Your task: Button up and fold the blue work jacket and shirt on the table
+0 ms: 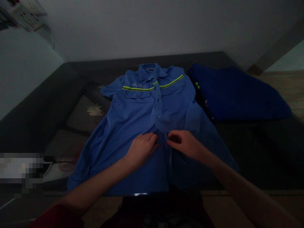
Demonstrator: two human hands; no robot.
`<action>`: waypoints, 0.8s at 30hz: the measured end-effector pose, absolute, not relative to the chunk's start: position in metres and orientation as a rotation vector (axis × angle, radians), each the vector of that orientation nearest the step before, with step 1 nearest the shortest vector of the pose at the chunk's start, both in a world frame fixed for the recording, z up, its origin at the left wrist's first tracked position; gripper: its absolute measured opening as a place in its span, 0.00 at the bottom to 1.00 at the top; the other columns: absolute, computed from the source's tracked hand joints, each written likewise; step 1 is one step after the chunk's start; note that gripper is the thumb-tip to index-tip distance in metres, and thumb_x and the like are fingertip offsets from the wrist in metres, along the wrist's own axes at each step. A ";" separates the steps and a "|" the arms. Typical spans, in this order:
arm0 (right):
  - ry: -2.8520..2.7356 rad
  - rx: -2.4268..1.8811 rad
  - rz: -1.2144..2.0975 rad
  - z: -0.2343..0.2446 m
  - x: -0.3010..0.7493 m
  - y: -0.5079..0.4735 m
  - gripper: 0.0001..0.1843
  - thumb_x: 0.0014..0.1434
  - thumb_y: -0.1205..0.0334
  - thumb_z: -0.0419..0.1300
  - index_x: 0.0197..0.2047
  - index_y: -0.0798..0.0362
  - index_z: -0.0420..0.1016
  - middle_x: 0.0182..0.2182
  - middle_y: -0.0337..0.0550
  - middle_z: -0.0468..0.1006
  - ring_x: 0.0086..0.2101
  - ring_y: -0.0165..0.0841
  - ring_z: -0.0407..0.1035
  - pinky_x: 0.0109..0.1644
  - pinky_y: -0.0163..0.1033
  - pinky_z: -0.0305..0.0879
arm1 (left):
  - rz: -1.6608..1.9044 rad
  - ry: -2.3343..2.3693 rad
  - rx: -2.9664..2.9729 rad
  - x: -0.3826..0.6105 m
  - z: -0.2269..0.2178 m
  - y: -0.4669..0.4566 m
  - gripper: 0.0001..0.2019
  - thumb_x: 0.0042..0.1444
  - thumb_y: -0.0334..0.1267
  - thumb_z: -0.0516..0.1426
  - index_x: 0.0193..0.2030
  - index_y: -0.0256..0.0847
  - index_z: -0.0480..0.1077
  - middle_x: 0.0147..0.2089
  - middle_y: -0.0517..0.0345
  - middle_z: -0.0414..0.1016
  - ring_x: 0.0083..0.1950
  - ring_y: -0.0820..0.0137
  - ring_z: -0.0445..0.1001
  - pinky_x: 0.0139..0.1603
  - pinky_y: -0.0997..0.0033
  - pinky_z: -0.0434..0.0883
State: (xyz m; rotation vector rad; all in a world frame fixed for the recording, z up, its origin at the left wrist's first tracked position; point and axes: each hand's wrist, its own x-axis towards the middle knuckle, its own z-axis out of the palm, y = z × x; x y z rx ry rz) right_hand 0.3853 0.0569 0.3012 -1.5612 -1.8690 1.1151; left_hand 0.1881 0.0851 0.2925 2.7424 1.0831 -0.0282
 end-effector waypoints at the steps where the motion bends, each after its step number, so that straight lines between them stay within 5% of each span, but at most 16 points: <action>1: -1.813 -1.540 1.110 0.301 0.387 0.060 0.05 0.56 0.63 0.59 0.29 0.55 0.70 0.23 0.36 0.71 0.26 0.27 0.65 0.30 0.32 0.58 | -0.028 1.101 2.772 0.191 0.292 0.090 0.07 0.62 0.38 0.52 0.43 0.37 0.66 0.39 0.53 0.74 0.41 0.64 0.74 0.39 0.65 0.69; 8: -1.586 -1.493 1.076 0.299 0.390 0.074 0.07 0.57 0.60 0.58 0.31 0.55 0.70 0.27 0.38 0.74 0.28 0.29 0.68 0.31 0.32 0.62 | 0.113 1.119 2.814 0.200 0.289 0.106 0.08 0.64 0.33 0.49 0.41 0.37 0.68 0.37 0.54 0.75 0.37 0.65 0.74 0.37 0.65 0.69; 16: -1.514 -1.454 1.184 0.293 0.382 0.062 0.07 0.56 0.59 0.59 0.35 0.54 0.72 0.29 0.38 0.75 0.30 0.29 0.70 0.33 0.33 0.65 | 0.724 0.908 2.396 0.182 0.296 0.101 0.07 0.63 0.34 0.52 0.41 0.39 0.71 0.38 0.56 0.77 0.41 0.71 0.75 0.43 0.72 0.72; 24: -1.529 -1.473 1.060 0.304 0.382 0.056 0.05 0.57 0.59 0.59 0.34 0.51 0.71 0.28 0.38 0.75 0.29 0.30 0.70 0.32 0.33 0.67 | 0.658 0.853 2.374 0.181 0.290 0.100 0.06 0.61 0.32 0.54 0.42 0.38 0.71 0.38 0.55 0.77 0.40 0.72 0.76 0.43 0.73 0.73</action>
